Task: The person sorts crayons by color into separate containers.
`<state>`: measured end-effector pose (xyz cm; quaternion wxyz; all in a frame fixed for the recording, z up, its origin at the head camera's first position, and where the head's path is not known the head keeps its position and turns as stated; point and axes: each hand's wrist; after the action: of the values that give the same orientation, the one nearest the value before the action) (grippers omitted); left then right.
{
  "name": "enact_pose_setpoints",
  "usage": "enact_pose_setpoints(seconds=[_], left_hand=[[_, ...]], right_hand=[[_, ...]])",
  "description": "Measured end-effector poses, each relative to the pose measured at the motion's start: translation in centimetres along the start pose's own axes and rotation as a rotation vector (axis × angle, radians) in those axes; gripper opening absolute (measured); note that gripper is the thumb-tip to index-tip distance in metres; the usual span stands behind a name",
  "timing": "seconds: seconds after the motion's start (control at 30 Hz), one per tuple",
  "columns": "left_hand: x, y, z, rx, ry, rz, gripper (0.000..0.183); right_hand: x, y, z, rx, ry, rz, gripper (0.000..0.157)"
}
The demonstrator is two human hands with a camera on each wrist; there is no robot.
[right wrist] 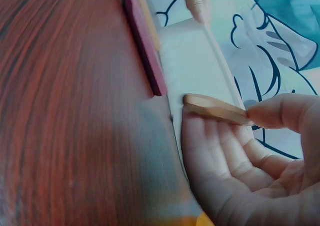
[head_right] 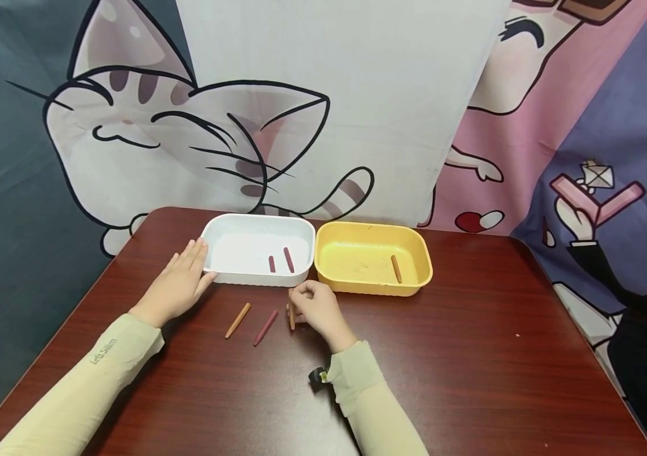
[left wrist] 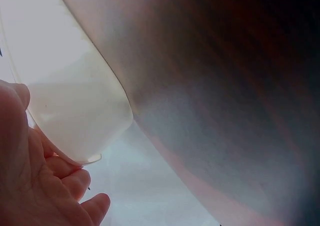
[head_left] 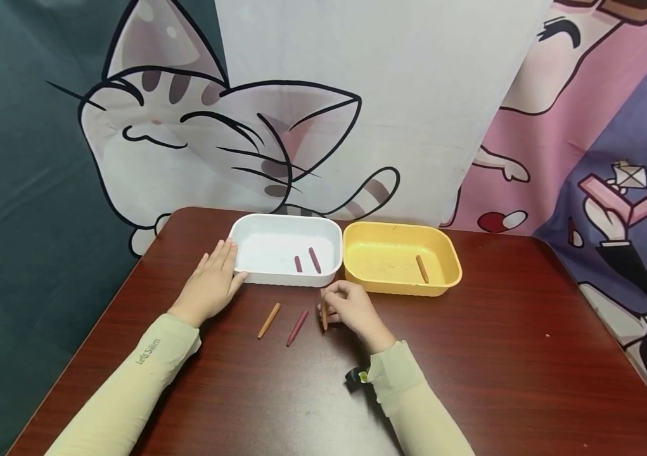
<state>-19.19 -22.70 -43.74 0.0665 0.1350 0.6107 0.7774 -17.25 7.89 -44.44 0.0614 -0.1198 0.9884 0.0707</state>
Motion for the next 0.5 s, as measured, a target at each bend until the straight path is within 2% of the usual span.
enact_pose_setpoints(seconds=[0.13, 0.23, 0.5], left_hand=[[0.1, 0.0, 0.0, -0.001, 0.000, -0.001, 0.071], [0.1, 0.0, 0.1, -0.004, 0.001, 0.000, 0.071], [0.0, 0.2, 0.2, -0.004, -0.001, 0.005, 0.071]], right_hand=[[0.1, 0.2, -0.2, 0.151, 0.010, -0.033, 0.017], [0.0, 0.4, -0.4, 0.209, 0.043, -0.058, 0.019], [-0.6, 0.8, -1.5, 0.228, 0.092, -0.077, 0.026]])
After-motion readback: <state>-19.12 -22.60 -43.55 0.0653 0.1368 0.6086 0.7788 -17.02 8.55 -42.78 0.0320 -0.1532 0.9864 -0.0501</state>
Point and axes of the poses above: each hand's wrist, its own x-axis towards the middle knuckle, its own y-axis out of the back of the hand, z = x × y
